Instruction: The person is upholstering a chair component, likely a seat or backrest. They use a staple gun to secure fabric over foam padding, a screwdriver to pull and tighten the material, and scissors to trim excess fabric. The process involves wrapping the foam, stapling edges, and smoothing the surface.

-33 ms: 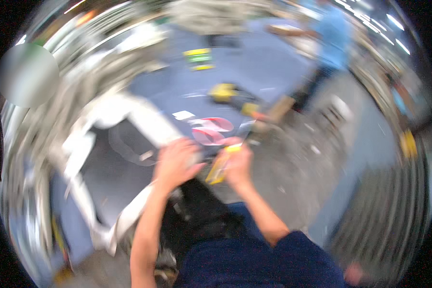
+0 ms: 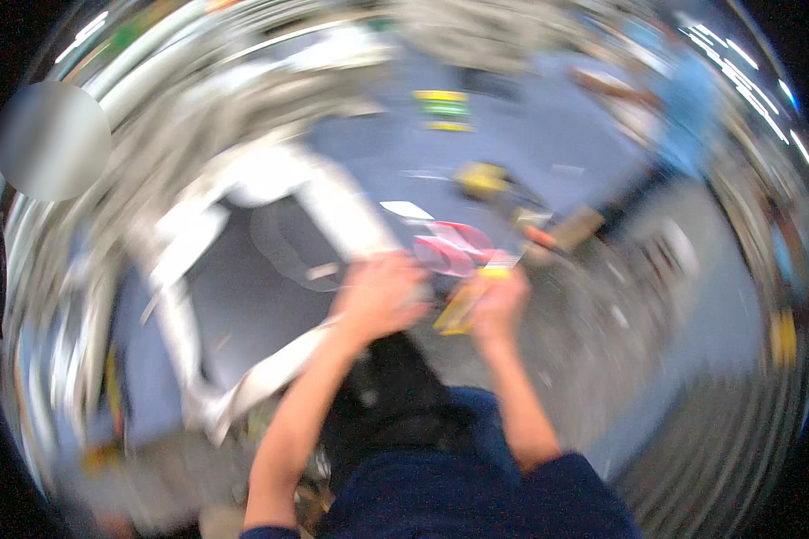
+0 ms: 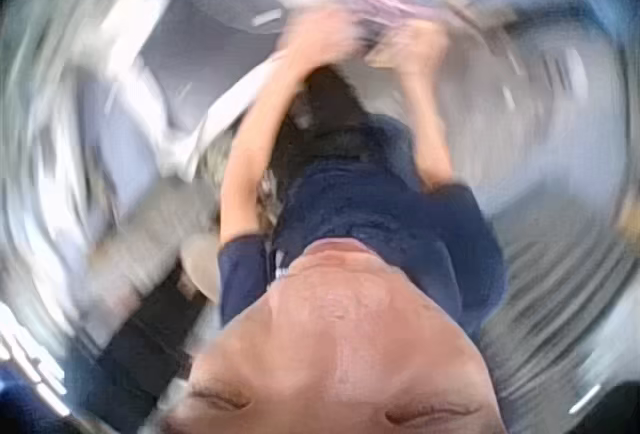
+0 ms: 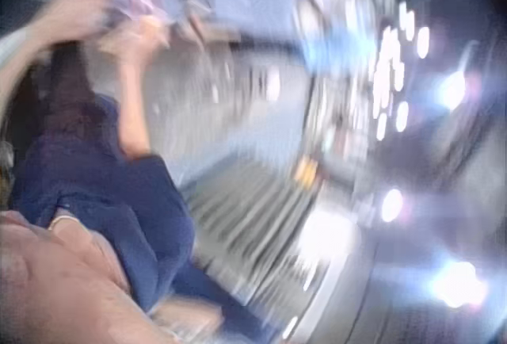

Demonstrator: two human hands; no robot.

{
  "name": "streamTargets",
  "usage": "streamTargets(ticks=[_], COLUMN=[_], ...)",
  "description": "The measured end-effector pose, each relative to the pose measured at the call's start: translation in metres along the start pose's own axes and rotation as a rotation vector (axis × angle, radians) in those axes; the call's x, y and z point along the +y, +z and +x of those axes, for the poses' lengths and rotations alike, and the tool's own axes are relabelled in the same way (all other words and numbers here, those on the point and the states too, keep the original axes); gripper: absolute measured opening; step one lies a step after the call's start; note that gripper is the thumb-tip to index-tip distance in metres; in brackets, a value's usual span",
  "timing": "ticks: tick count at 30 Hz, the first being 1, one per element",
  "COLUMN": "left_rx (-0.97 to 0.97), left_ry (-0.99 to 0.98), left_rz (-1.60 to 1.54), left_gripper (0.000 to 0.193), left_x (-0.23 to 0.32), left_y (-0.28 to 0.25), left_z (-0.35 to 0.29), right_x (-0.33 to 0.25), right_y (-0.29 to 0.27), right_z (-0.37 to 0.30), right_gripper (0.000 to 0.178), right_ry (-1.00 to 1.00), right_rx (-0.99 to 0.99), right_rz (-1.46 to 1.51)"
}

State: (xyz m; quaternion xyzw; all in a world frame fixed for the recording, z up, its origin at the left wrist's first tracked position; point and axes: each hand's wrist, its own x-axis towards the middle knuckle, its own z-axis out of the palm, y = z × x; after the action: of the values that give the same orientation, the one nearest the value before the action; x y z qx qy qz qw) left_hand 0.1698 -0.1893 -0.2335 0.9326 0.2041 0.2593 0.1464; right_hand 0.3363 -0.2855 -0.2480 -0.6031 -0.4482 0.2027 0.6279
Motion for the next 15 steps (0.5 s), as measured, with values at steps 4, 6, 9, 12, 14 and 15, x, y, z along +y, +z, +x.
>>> streamTargets(ticks=[4,6,9,12,14,15], left_rx=[0.184,0.206,0.050,0.035,0.028,0.023], left_ry=[0.047,0.039,0.024,0.015,-0.005,-0.010], left_rz=[-0.043,0.053,0.197,0.147,0.142,0.137], left_gripper=[0.030,0.027,0.026,0.027,0.026,0.025], left_x=[0.013,0.018,0.022,0.020,0.013,0.011], left_y=[0.064,0.078,0.066,0.061,0.066,0.069], left_z=[0.025,0.025,0.022,0.022,0.026,0.028], right_x=[0.009,0.043,0.091,0.122,0.135,0.142], right_y=[-0.024,-0.018,0.022,0.053,0.055,0.054], right_z=[0.102,0.152,0.185,0.188,0.198,0.202], right_gripper=[0.024,0.029,0.036,0.034,0.034,0.034], right_ry=[-0.352,-0.477,-0.475,-0.254,-0.135,-0.073], right_rx=[0.033,0.067,-0.022,-0.219,-0.328,-0.377], right_rz=[-0.310,-0.397,-0.346,-0.211,-0.182,-0.170])
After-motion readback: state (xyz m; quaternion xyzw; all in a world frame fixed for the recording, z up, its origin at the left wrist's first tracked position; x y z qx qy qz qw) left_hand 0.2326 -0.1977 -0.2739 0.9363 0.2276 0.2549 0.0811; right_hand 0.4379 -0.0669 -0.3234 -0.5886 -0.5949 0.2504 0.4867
